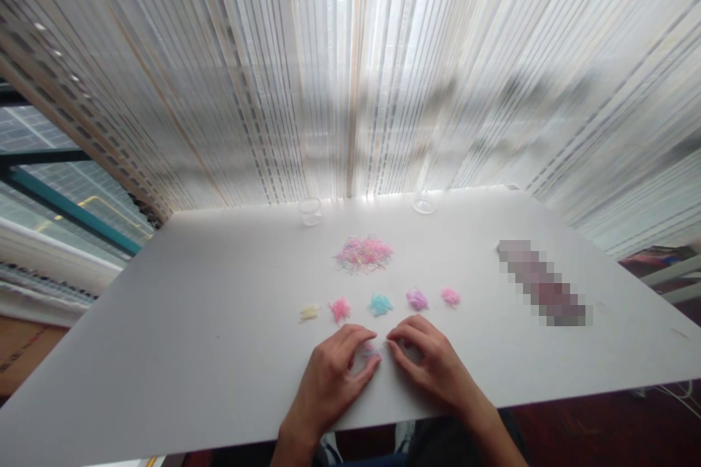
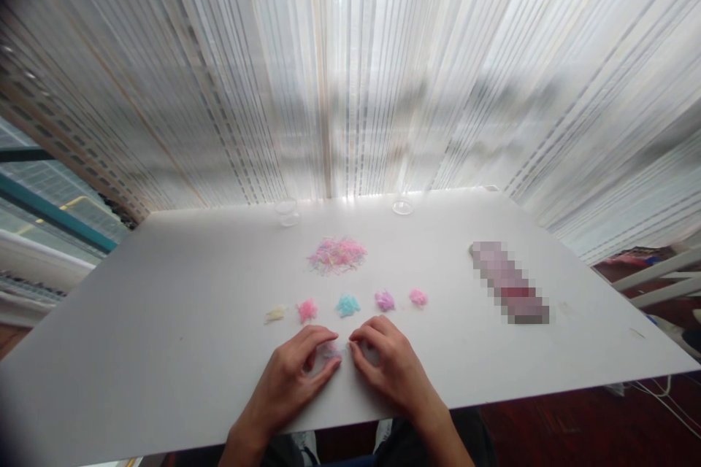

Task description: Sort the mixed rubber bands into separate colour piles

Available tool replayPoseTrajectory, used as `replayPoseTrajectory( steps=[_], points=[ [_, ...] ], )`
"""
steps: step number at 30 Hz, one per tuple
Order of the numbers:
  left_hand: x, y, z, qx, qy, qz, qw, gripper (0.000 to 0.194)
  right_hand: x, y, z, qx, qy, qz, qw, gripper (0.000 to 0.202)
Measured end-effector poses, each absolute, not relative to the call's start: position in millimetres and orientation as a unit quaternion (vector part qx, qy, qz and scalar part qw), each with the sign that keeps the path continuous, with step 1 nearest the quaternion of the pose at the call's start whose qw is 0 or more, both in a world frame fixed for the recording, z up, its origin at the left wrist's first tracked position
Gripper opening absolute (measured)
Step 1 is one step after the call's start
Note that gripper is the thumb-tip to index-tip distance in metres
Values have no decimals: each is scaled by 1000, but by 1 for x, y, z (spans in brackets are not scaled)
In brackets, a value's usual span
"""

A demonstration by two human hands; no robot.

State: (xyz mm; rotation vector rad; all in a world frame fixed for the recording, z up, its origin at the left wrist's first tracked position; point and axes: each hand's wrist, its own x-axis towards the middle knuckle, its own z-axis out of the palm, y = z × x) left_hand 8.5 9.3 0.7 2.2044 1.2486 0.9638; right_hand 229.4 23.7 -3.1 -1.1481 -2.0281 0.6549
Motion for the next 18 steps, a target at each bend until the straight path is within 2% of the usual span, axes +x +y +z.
replayPoseTrajectory(
  steps=[5,12,18],
  points=[
    [-3,3,1,797,435,350,231,40,231,23,-3,-429,-790,248,361,11],
    [-5,3,-4,795,449,354,204,20,221,21,-1,-428,-815,209,330,18],
    [-4,3,-3,799,445,348,205,11,213,19,1,-433,-812,209,331,11]
  ],
)
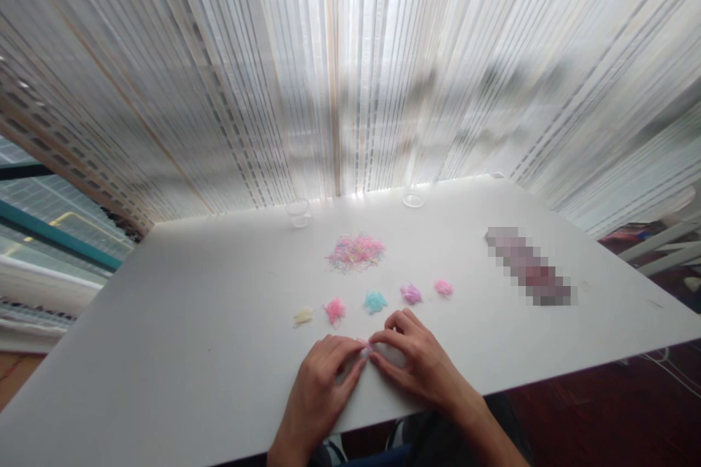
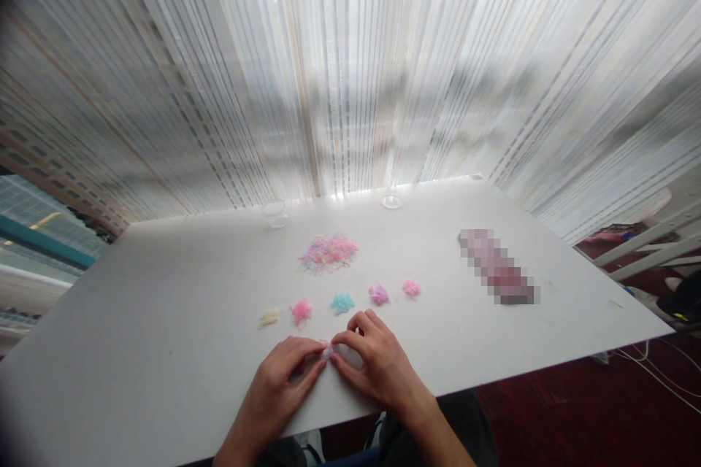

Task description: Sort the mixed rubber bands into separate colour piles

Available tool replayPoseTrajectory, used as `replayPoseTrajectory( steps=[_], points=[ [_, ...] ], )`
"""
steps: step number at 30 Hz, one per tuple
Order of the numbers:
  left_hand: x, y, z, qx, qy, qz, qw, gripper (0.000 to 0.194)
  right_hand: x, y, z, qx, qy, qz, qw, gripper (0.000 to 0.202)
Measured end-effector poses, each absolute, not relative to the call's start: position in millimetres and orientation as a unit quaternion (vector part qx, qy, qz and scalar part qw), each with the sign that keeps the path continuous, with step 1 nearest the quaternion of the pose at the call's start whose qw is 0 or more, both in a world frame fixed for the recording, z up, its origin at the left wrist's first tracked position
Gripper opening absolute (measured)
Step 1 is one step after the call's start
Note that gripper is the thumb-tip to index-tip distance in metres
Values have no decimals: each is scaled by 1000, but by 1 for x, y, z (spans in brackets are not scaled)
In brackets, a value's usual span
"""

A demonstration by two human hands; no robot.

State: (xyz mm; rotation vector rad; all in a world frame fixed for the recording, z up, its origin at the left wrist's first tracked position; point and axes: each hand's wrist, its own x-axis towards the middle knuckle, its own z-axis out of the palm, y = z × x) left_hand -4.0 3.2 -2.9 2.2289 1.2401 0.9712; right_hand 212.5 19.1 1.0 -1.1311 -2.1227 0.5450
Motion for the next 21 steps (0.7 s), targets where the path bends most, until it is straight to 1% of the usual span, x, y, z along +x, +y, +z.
replayPoseTrajectory(
  steps=[6,14,21],
  points=[
    [-4,3,2,799,440,356,202,9,217,20,-1,-420,-805,225,353,11],
    [-9,0,0,761,456,383,256,8,219,19,1,-421,-782,246,389,12],
    [-8,0,2,753,467,383,262,11,219,18,-2,-435,-769,246,398,9]
  ],
)
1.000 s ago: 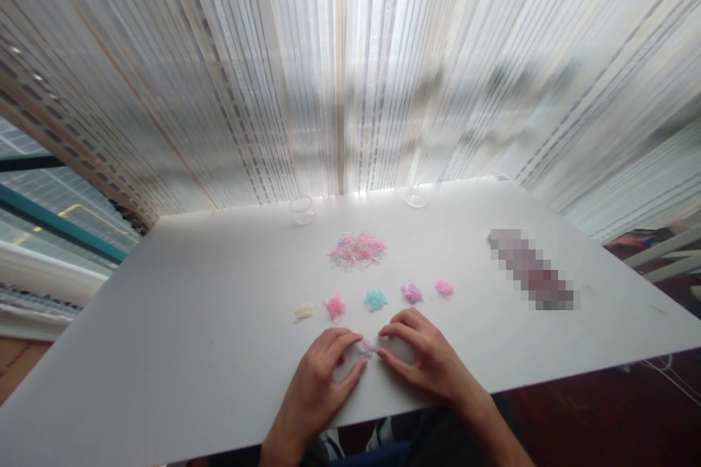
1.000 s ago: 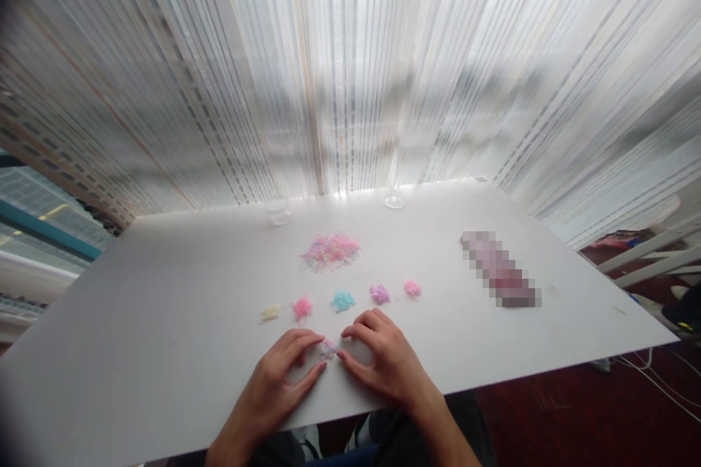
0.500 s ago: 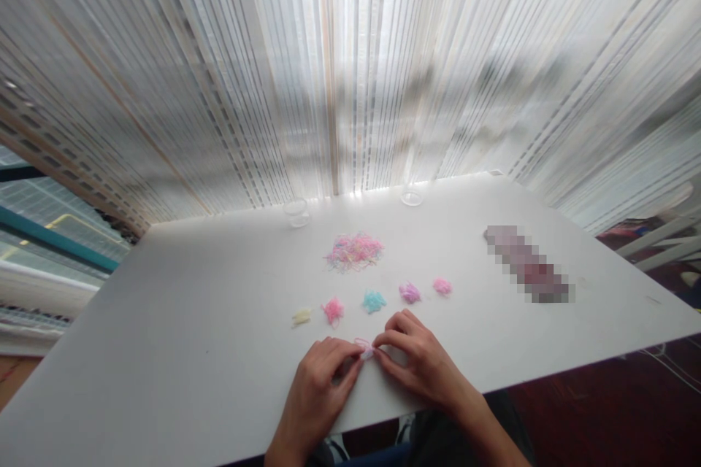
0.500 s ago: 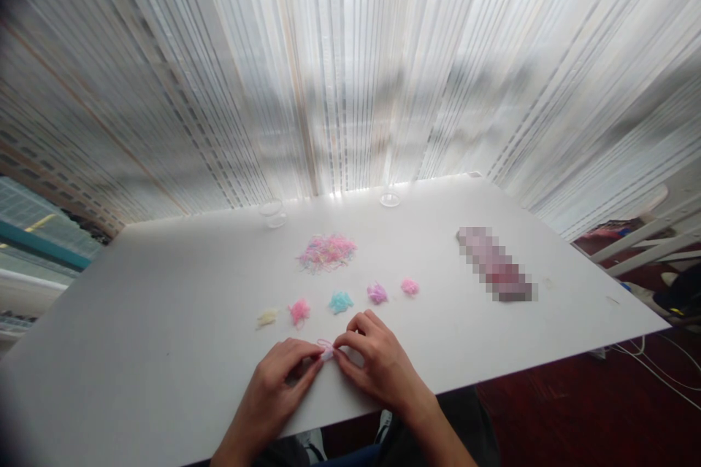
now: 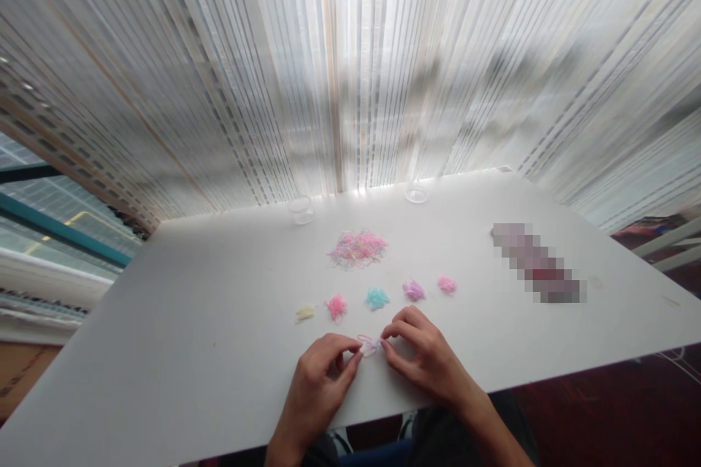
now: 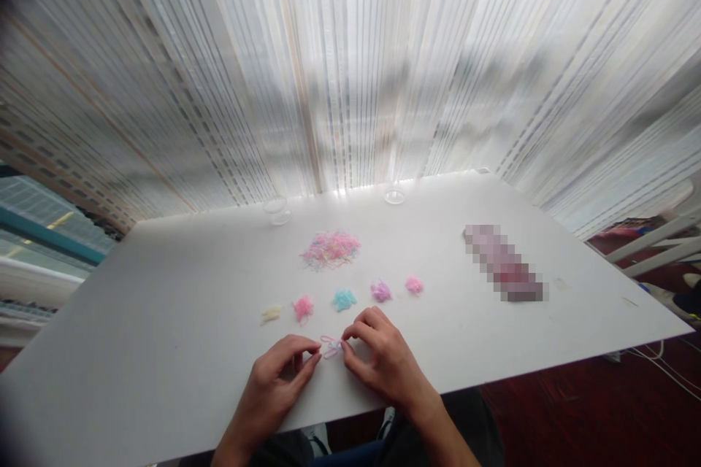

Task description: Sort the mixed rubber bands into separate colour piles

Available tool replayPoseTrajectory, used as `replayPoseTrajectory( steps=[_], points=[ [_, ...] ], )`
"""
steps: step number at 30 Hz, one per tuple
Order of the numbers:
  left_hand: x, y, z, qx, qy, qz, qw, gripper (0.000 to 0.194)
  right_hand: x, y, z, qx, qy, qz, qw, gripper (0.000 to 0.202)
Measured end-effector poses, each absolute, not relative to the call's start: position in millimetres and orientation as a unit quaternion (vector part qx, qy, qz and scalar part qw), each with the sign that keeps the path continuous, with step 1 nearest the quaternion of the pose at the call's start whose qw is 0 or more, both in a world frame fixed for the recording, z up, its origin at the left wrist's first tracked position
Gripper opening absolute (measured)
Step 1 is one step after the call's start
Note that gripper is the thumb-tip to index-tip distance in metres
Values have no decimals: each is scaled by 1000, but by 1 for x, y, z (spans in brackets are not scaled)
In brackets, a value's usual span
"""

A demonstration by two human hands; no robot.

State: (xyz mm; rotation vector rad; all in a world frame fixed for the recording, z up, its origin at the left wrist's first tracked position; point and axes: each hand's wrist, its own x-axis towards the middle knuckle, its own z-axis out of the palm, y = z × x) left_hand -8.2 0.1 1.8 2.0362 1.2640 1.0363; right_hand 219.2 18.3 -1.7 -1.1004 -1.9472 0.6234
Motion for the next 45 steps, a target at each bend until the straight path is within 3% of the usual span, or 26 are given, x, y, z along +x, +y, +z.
replayPoseTrajectory(
  steps=[14,45],
  points=[
    [11,6,6,792,468,357,160,12,218,18,-1,-428,-773,247,399,11],
    [8,3,3,801,445,369,154,12,218,17,-1,-407,-778,247,410,13]
  ],
)
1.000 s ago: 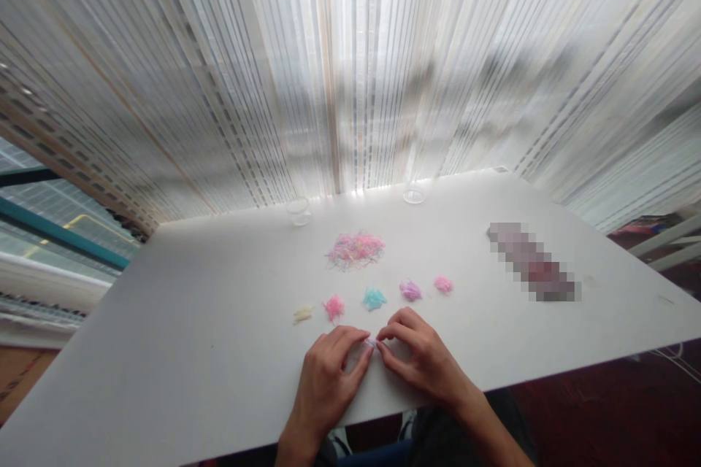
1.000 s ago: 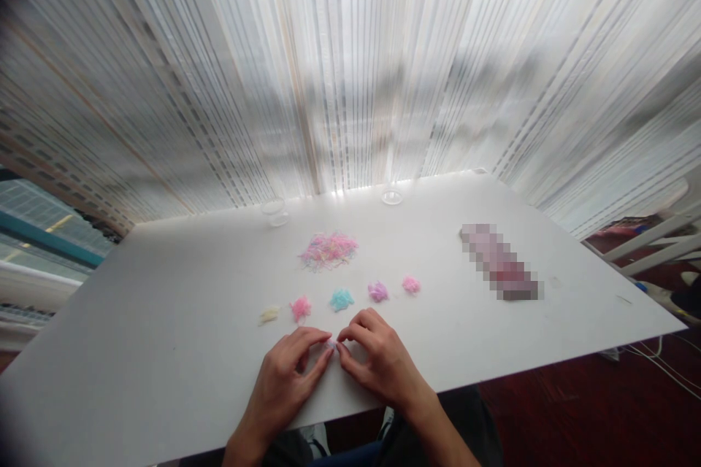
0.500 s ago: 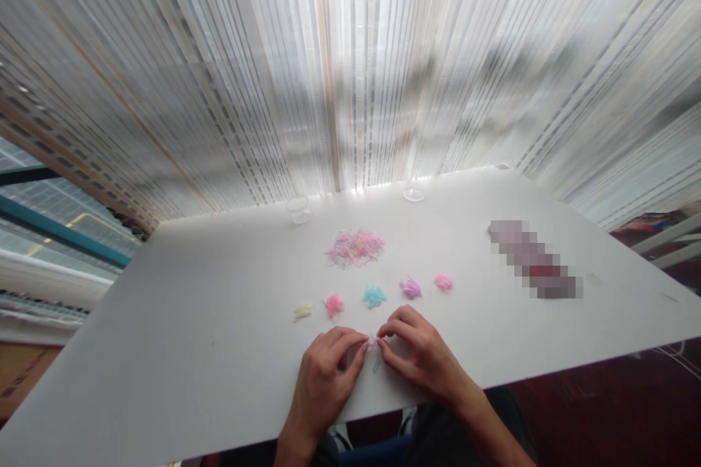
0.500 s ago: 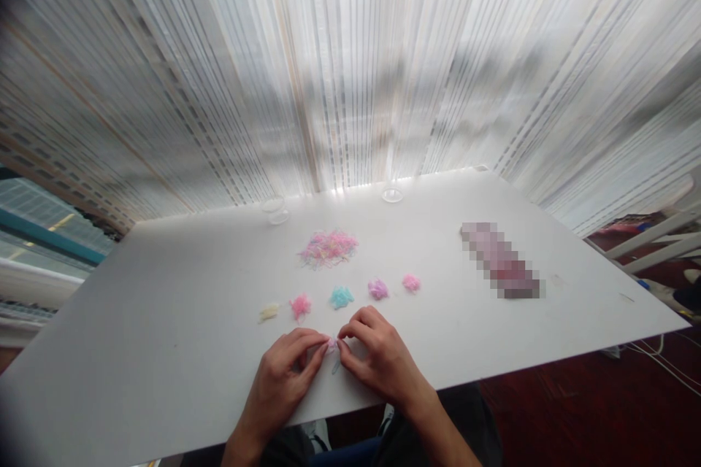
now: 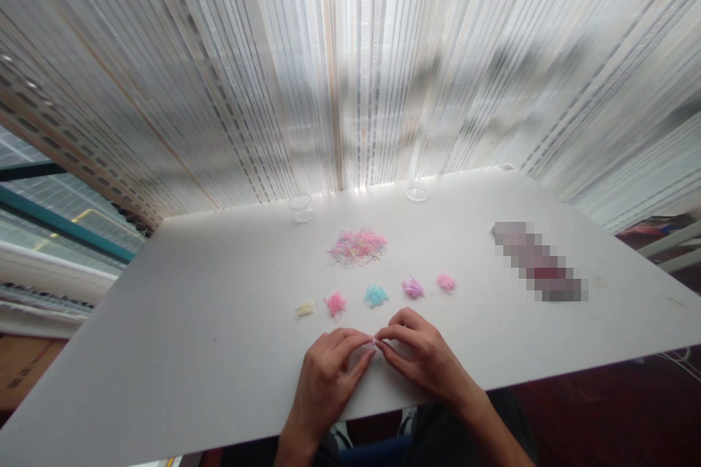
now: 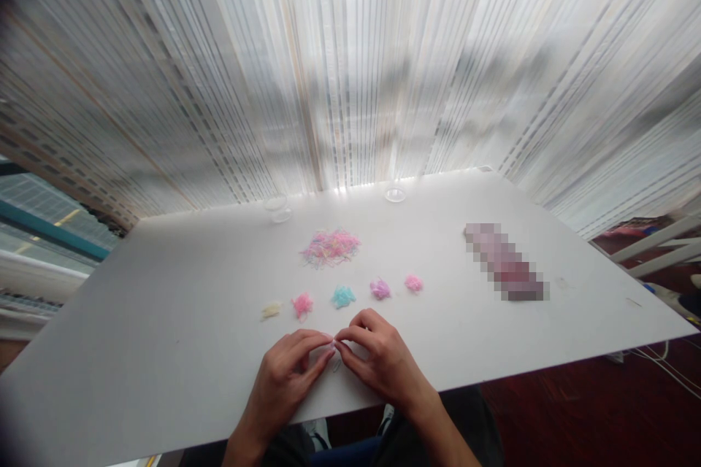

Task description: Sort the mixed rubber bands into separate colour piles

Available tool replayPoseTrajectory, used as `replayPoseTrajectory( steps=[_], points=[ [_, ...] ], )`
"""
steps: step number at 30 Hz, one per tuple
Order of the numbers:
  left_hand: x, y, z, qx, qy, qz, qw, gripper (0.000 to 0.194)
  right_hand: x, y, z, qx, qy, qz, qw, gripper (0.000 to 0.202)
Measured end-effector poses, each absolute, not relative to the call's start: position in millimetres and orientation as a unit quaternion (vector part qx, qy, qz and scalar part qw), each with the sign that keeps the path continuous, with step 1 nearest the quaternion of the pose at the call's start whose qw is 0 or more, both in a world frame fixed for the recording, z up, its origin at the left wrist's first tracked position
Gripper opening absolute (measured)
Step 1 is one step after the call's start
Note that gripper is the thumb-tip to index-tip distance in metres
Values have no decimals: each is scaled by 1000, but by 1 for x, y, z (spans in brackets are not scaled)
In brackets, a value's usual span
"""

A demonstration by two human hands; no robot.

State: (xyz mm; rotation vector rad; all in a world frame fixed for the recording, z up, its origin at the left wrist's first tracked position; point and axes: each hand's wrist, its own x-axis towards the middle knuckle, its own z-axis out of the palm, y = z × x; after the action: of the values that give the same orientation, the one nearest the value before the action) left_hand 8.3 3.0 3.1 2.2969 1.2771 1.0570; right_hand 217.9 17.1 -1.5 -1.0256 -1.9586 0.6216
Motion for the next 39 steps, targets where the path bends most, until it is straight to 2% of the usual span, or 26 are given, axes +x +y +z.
replayPoseTrajectory(
  steps=[19,39],
  points=[
    [8,1,2,779,447,389,208,13,218,17,0,-423,-770,254,405,11],
    [9,1,3,787,455,380,171,10,218,17,-2,-419,-769,246,416,10]
  ],
)
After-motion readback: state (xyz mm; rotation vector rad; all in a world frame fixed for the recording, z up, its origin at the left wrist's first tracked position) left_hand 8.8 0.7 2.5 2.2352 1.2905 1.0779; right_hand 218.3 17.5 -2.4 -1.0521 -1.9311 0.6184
